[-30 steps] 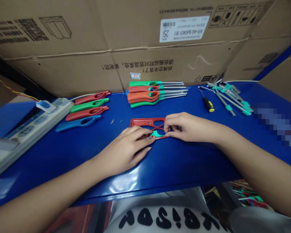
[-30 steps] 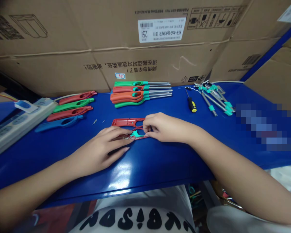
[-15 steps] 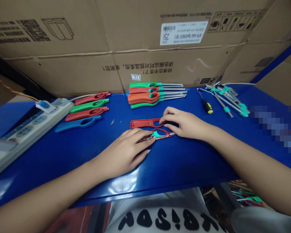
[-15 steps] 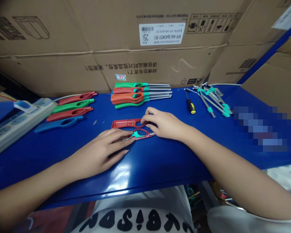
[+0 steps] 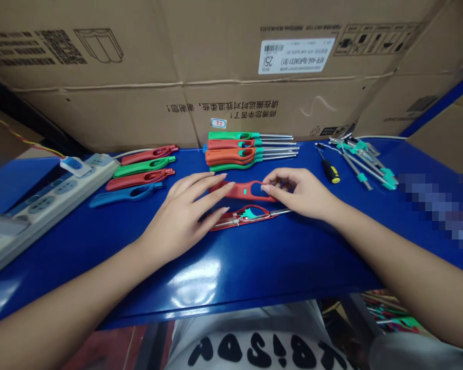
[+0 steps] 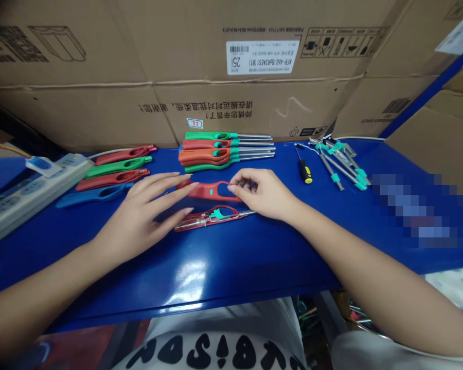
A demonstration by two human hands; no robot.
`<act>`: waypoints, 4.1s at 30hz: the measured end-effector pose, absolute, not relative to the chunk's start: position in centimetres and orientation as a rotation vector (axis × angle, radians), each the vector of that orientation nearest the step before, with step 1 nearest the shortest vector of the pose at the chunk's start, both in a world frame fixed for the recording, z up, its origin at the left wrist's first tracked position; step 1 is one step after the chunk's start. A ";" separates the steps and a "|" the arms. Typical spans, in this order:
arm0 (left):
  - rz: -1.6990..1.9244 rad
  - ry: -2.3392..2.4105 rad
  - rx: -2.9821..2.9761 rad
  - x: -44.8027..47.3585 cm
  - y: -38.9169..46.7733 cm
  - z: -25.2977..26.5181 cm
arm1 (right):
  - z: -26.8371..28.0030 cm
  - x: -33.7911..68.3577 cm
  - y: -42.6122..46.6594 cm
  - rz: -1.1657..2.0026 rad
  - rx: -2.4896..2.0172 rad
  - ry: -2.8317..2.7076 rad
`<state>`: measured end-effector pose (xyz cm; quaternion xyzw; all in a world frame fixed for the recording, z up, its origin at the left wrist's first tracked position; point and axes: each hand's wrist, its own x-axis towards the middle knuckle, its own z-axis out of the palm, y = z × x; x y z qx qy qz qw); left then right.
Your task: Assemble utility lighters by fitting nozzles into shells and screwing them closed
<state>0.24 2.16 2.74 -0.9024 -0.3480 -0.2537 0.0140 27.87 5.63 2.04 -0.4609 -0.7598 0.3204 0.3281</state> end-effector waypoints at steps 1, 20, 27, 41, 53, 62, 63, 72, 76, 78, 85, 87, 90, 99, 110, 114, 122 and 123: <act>-0.775 -1.080 -2.796 0.2 2.2 2.7 | 2.1 27.7 5.5 0.919 -1.200 -1.968; -0.668 -1.861 -2.889 0.6 2.0 3.0 | 2.7 28.3 4.0 0.639 -0.850 -2.205; -0.667 -2.092 -2.844 1.0 2.2 2.9 | 3.6 28.3 3.9 0.636 -0.972 -2.659; -0.149 -1.909 -2.604 0.6 2.5 2.3 | 3.3 28.2 4.2 0.699 -0.945 -2.663; -0.487 -1.045 -3.086 1.7 0.4 2.3 | 2.7 28.3 4.5 0.717 -0.957 -2.611; -0.472 -1.036 -3.189 1.7 0.6 1.8 | 3.3 28.4 4.4 0.749 -0.935 -2.624; -0.478 -1.040 -3.196 1.8 0.6 1.8 | 3.3 28.4 4.5 0.757 -0.930 -2.624; -0.496 -1.006 -3.206 1.8 0.7 1.5 | 3.1 28.6 4.5 0.761 -0.949 -2.608; -0.487 -0.985 -3.187 1.7 0.7 1.4 | 3.1 28.7 4.6 0.754 -0.907 -2.618; -0.483 -0.979 -3.179 1.6 0.7 1.4 | 3.0 28.7 4.6 0.742 -0.905 -2.620; -0.494 -0.942 -3.161 1.7 0.7 1.4 | 3.2 28.6 4.6 0.729 -0.901 -2.631; -0.512 -0.936 -3.157 1.6 0.7 1.4 | 3.2 28.6 4.6 0.726 -0.908 -2.629; -0.533 -0.926 -3.150 1.6 0.7 1.4 | 3.0 28.6 4.7 0.720 -0.903 -2.631; -0.494 -0.887 -3.137 1.7 0.7 1.4 | 2.8 28.7 4.8 0.703 -0.875 -2.652; -0.477 -0.868 -3.151 1.9 0.5 1.7 | 3.3 28.4 4.4 0.614 -0.830 -2.718; -0.459 -0.857 -3.147 1.8 0.5 1.5 | 3.1 28.3 4.5 0.606 -0.792 -2.725; -0.289 -0.972 -3.160 2.1 -0.1 2.2 | 3.4 28.3 4.1 0.586 -0.818 -2.789; -0.250 -1.000 -3.161 2.2 -0.2 2.5 | 3.6 28.3 3.9 0.583 -0.822 -2.802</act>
